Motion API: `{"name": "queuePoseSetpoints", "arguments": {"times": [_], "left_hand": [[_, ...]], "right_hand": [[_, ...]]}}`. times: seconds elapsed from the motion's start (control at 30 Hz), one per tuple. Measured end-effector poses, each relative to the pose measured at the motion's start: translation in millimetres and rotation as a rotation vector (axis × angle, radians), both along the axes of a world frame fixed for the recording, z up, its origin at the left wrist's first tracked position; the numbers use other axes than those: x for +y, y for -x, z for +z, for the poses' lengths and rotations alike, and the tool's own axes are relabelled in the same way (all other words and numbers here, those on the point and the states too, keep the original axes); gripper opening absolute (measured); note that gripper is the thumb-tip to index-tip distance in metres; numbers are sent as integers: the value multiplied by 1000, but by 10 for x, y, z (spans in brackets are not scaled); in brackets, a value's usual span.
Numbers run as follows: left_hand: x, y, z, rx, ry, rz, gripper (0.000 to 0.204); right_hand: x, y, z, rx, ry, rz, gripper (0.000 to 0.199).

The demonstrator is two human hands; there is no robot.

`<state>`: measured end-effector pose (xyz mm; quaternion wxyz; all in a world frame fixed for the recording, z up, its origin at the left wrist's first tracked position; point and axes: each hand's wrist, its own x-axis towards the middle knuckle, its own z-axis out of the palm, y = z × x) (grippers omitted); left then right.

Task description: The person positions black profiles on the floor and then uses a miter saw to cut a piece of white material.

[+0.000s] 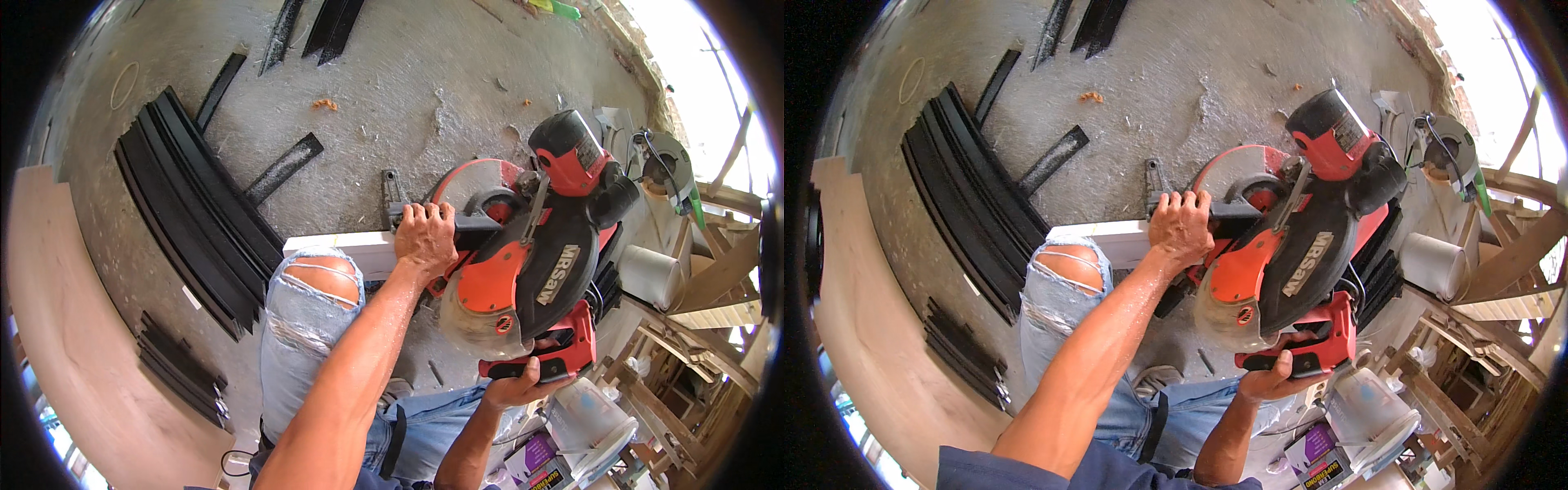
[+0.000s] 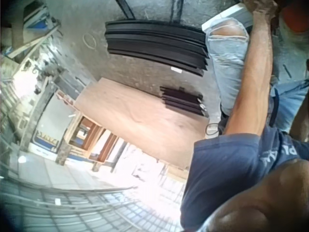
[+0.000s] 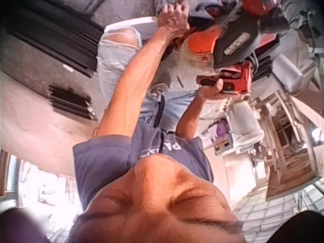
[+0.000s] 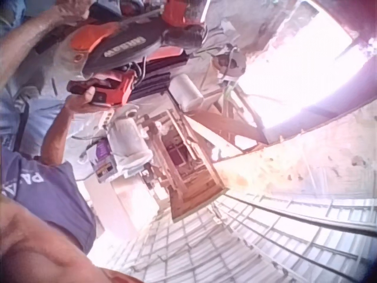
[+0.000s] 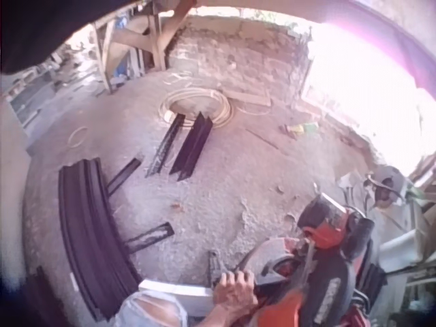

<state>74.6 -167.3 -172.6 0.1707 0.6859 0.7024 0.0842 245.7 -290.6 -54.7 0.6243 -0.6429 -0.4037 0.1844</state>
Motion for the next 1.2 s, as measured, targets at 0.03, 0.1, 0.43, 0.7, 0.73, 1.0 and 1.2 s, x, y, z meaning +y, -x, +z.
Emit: {"name": "queuePoseSetpoints", "arguments": {"times": [0.03, 0.1, 0.43, 0.7, 0.73, 1.0, 1.2], "left_hand": [[-6, -14, 11, 16, -39, 16, 52], [5, -42, 31, 12, -21, 28, 48], [-7, -99, -31, 13, -28, 43, 47], [-18, -50, 8, -8, -10, 22, 41], [-17, -51, 10, -8, -9, 22, 41], [-14, -81, -21, 17, -38, 50, 42], [-3, -120, -6, 23, -35, 88, 40]], "right_hand": [[-3, 1, 8, -18, 14, -5, 74], [28, 11, 21, -28, 14, -5, 74], [-10, -78, -41, -168, 35, -63, 73], [-20, -56, -38, -79, 46, -21, 82], [-18, -44, -37, -98, 48, -18, 83], [63, 56, 2, -135, 19, -97, 78], [54, 25, 2, -121, 16, -83, 78]]}}
